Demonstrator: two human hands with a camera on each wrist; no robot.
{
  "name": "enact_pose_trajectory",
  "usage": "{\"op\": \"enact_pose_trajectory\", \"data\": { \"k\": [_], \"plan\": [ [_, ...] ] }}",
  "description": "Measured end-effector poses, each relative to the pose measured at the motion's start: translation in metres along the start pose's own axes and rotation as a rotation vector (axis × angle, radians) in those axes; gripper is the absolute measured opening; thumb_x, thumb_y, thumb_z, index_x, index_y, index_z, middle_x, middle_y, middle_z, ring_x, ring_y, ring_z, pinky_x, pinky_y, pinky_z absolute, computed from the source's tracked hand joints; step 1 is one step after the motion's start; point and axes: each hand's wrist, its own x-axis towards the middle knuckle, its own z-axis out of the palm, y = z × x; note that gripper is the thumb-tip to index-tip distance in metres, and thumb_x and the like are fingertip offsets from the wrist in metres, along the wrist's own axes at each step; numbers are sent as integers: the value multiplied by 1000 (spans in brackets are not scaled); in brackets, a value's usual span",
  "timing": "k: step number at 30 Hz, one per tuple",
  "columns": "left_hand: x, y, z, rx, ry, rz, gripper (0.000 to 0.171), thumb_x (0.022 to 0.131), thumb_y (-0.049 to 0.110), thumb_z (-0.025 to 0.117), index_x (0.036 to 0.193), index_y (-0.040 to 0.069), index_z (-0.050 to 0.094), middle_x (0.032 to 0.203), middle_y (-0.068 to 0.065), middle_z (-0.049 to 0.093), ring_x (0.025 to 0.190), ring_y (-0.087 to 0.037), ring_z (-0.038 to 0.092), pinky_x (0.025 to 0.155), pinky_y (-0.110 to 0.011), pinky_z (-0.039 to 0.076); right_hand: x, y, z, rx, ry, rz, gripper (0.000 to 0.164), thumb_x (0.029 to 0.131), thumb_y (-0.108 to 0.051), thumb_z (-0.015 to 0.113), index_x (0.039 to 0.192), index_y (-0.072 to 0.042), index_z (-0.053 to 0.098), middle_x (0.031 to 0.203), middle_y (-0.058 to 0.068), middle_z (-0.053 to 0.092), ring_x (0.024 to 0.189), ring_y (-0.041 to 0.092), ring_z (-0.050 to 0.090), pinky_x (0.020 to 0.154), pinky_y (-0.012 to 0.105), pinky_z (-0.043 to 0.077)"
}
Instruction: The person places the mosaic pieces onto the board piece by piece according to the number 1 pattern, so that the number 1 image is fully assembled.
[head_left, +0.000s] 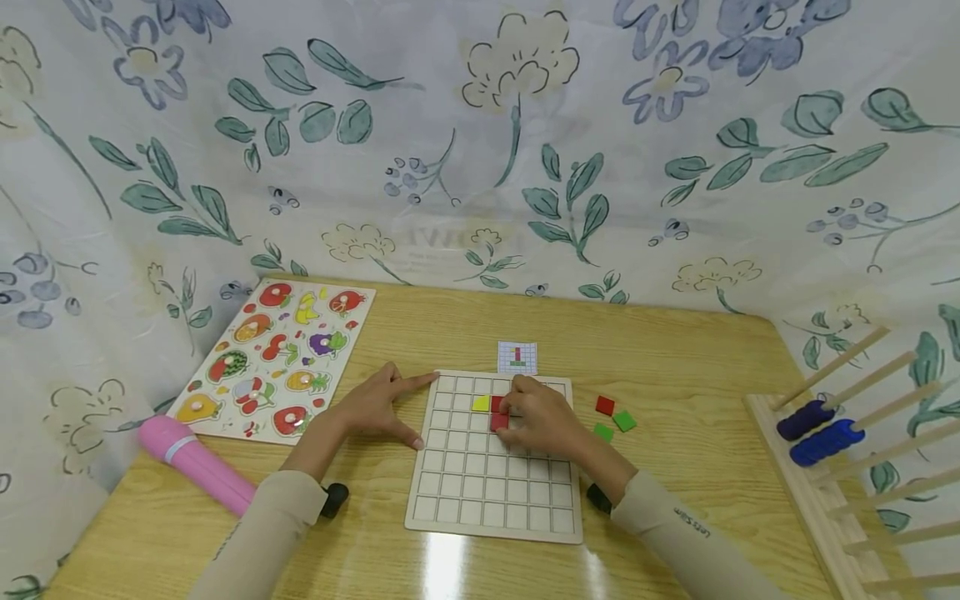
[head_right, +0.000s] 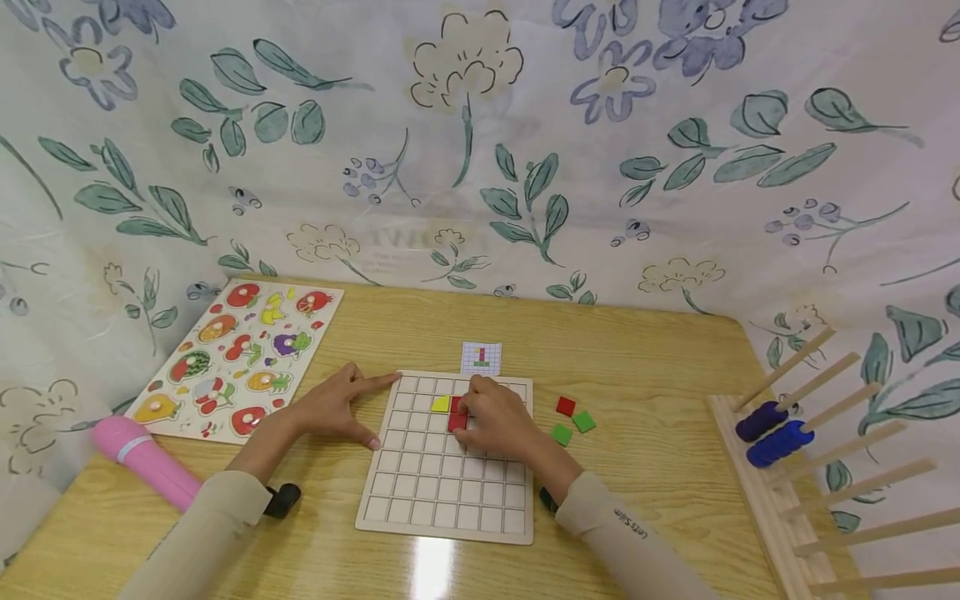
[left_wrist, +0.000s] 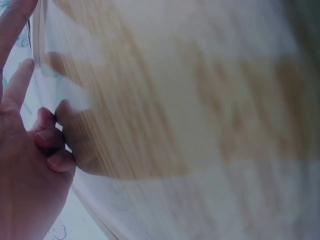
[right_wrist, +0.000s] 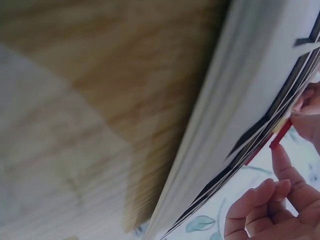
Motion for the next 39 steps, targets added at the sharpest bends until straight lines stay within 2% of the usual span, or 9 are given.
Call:
{"op": "enact_pose_trajectory", "data": {
  "k": [10,17,24,28,32,39],
  "plan": [
    [0,1,1,-8,2,-7,109,59,58,89,153,32,40,94,-5,28,81,-20,31,69,-33,29,-2,0,1,-20,4,-20,24,78,-30,85,90,-10,78,84,-4,47,77,9,42,64,22,38],
    [0,1,0,-17,5,0,109,59,58,89,153,30,40,94,-5,28,82,-20,31,69,-33,29,-3,0,0,4,-29,38,21,80,-31,84,90,-13,78,83,-2,49,78,9,41,64,22,37],
    [0,2,0,-28,8,1,109,59,58,90,153,30,41,93,-5,28,81,-20,31,69,-33,29,-5,-2,-3,13,-46,48,31,79,-38,83,97,-12,78,83,-4,47,75,9,40,64,22,36],
    [-1,1,0,-28,4,-3,110,59,58,90,153,30,41,93,-5,28,81,-20,31,69,-33,29,-10,1,-6,69,-32,46,31,78,-39,84,94,-14,77,82,-5,47,72,8,40,62,21,35],
    [-1,2,-1,-33,4,-6,110,59,57,90,153,30,40,93,-5,28,80,-20,31,68,-33,29,-16,7,-8,172,-9,46,32,75,-38,86,93,-14,76,84,-4,49,72,7,41,62,21,35],
    [-1,4,-3,-42,-4,-10,110,59,55,91,153,29,40,93,-5,29,80,-20,31,68,-33,29,-27,16,-13,331,-23,90,33,75,-35,87,96,-13,75,88,1,52,74,11,42,63,23,37]
  ]
}}
